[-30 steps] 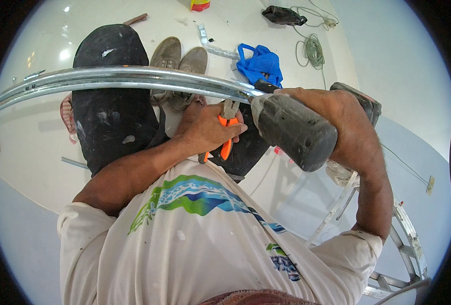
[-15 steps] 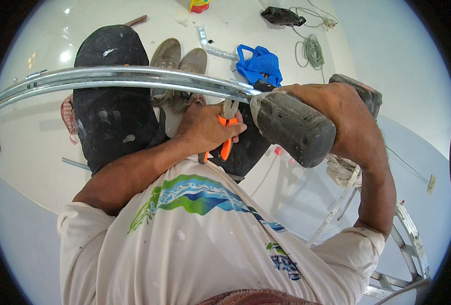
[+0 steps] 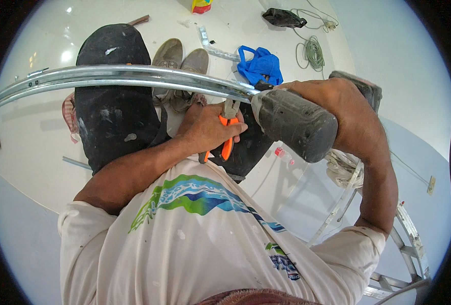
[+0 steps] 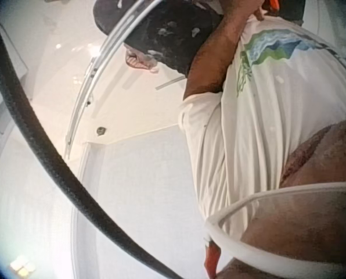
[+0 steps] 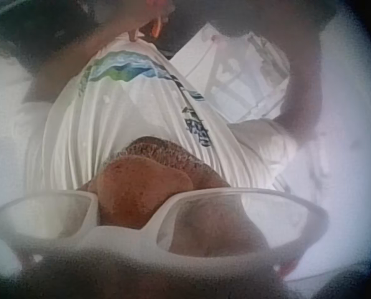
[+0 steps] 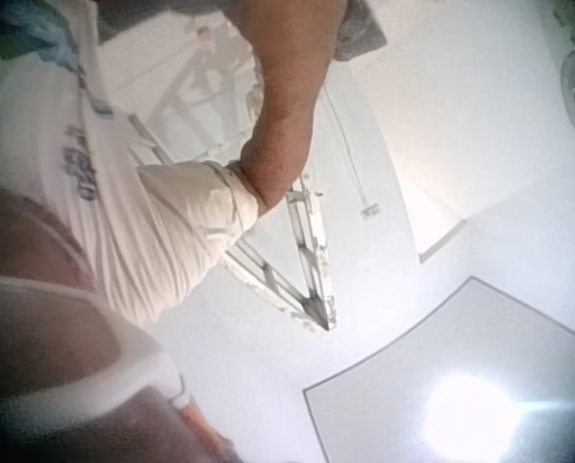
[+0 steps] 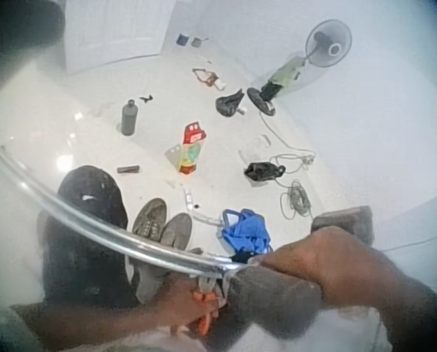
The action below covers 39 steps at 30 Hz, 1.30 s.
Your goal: The person sits on the floor and uses a cordless drill and pliers to assemble a long metal frame. They drill holes into the frame, insert small metal parts, and tighten them with the drill.
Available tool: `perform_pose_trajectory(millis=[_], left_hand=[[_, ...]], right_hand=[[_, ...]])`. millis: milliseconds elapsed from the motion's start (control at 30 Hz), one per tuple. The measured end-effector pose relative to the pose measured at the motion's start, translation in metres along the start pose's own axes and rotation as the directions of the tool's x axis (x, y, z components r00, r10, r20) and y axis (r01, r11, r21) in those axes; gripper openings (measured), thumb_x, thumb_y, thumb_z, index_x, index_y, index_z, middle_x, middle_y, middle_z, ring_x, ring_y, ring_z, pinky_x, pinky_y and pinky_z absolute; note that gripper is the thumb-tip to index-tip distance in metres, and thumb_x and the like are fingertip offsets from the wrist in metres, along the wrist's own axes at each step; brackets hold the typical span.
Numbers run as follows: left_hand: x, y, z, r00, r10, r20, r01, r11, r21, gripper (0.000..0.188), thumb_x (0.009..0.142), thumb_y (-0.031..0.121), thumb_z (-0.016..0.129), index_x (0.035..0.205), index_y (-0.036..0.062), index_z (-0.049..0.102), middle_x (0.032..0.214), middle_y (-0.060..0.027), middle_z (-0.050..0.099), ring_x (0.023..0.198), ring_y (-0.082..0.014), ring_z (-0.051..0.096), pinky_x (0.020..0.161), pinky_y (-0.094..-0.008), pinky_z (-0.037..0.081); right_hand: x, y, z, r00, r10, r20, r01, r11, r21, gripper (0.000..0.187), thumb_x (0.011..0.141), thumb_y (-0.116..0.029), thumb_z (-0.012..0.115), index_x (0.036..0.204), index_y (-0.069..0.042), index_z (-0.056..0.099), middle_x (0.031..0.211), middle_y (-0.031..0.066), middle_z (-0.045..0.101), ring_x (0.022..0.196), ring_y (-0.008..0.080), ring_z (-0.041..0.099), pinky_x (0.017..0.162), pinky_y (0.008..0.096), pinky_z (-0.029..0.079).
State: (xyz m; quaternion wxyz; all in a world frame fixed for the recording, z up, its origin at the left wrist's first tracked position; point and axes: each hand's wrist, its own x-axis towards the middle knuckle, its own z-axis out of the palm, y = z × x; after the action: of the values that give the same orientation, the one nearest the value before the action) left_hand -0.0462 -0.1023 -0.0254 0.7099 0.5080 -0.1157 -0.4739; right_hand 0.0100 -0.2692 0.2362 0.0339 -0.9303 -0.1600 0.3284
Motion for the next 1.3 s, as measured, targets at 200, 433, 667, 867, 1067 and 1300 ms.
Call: perform_pose_trajectory(millis=[200,433,667,867,1067,1300], left_hand=[[0.000,-0.002,0.000,1.000,0.002,0.003,-0.002,1.000,-0.011,0.015,0.099,0.016,0.077,0.103,0.0026,0.069,0.084,-0.0050,0.072,0.075,-0.0142,0.074,0.064,-0.0306,0.062],[0.002,-0.007,-0.002,1.000,-0.004,0.025,0.003,1.000,0.017,0.016,0.099,0.018,0.077,0.104,0.0043,0.070,0.084,-0.0040,0.073,0.075,-0.0133,0.074,0.064,-0.0302,0.061],[0.000,-0.003,-0.001,1.000,-0.025,0.012,0.025,1.000,-0.003,0.018,0.099,0.020,0.077,0.103,0.0046,0.070,0.084,-0.0042,0.073,0.076,-0.0133,0.075,0.064,-0.0303,0.062],[0.001,-0.006,-0.002,1.000,0.014,0.015,-0.014,1.000,0.023,0.017,0.099,0.020,0.077,0.103,0.0044,0.070,0.084,-0.0046,0.074,0.076,-0.0134,0.075,0.066,-0.0309,0.062],[0.005,-0.015,-0.005,0.999,0.027,0.046,-0.026,0.999,-0.032,0.016,0.099,0.021,0.077,0.102,0.0057,0.071,0.084,-0.0038,0.076,0.077,-0.0117,0.075,0.070,-0.0297,0.063],[0.003,-0.005,-0.003,0.989,-0.032,0.144,0.047,0.994,-0.102,0.014,0.102,0.013,0.073,0.105,0.0010,0.068,0.097,-0.0089,0.072,0.092,-0.0192,0.076,0.080,-0.0348,0.064]], right_hand=[[-0.001,0.000,-0.002,1.000,-0.030,0.007,0.030,0.998,-0.055,0.051,0.074,-0.018,0.085,0.124,-0.011,0.078,0.099,0.0138,0.082,0.089,0.0300,0.080,0.079,0.0402,0.059],[0.004,-0.006,-0.006,0.996,-0.083,-0.033,0.073,0.971,-0.229,0.048,0.076,-0.017,0.084,0.124,-0.012,0.078,0.102,0.0134,0.082,0.091,0.0281,0.080,0.081,0.0415,0.059],[0.004,-0.005,-0.007,0.997,-0.076,0.000,0.074,0.977,-0.201,0.050,0.075,-0.015,0.086,0.124,-0.013,0.079,0.099,0.0122,0.082,0.089,0.0283,0.080,0.081,0.0417,0.058],[0.005,-0.001,-0.007,0.992,-0.126,-0.029,0.117,0.969,-0.218,0.050,0.075,-0.014,0.087,0.125,-0.015,0.079,0.100,0.0118,0.082,0.090,0.0276,0.080,0.081,0.0408,0.058],[0.005,0.009,-0.008,0.986,-0.165,-0.016,0.159,0.969,-0.191,0.047,0.080,-0.016,0.086,0.127,-0.016,0.079,0.104,0.0116,0.082,0.092,0.0276,0.080,0.081,0.0404,0.058],[-0.031,0.023,-0.019,0.976,-0.155,-0.153,0.162,0.986,0.038,0.049,0.089,-0.023,0.084,0.133,-0.006,0.073,0.118,0.0128,0.080,0.105,0.0248,0.078,0.093,0.0407,0.060]])
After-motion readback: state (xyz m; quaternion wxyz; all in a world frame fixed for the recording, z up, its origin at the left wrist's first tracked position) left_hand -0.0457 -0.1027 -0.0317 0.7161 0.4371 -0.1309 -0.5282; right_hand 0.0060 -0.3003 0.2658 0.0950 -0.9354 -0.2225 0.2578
